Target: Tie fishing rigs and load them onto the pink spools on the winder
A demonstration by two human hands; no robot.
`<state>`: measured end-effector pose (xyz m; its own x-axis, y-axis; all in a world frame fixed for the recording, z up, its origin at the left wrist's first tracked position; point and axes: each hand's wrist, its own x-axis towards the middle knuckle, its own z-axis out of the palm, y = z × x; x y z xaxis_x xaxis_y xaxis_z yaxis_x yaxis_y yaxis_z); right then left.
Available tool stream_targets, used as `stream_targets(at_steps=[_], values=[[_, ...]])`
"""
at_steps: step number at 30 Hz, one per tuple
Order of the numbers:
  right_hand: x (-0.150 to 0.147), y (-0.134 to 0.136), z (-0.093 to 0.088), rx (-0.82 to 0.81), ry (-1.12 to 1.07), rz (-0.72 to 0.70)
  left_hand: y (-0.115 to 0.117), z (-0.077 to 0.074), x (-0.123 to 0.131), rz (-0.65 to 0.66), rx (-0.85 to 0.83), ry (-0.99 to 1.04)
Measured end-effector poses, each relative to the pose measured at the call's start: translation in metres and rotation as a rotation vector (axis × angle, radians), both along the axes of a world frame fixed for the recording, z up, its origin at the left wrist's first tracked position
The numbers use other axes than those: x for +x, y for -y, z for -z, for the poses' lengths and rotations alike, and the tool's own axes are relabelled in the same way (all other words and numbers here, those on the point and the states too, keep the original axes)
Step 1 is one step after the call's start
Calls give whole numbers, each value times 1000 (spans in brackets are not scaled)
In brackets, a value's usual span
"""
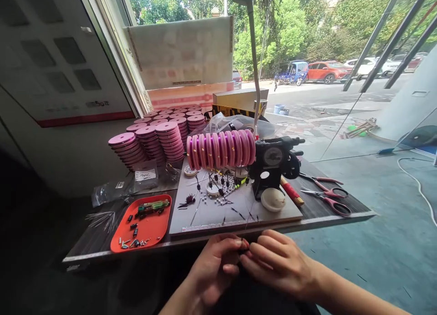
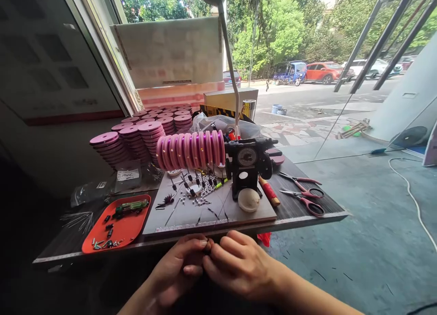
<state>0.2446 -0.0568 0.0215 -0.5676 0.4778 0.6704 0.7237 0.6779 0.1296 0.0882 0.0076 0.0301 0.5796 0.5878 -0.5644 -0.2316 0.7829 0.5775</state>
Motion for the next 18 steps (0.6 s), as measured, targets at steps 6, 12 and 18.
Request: stream_targets(at_steps=[6, 12, 18], values=[[-10, -7, 19, -142, -350, 32, 5, -2, 3, -38, -8, -23], [-14, 8, 18, -744, -796, 86, 6, -4, 4, 97, 572, -259], [-23, -7, -27, -727, -626, 73, 7, 1, -3, 17, 1324, -620]])
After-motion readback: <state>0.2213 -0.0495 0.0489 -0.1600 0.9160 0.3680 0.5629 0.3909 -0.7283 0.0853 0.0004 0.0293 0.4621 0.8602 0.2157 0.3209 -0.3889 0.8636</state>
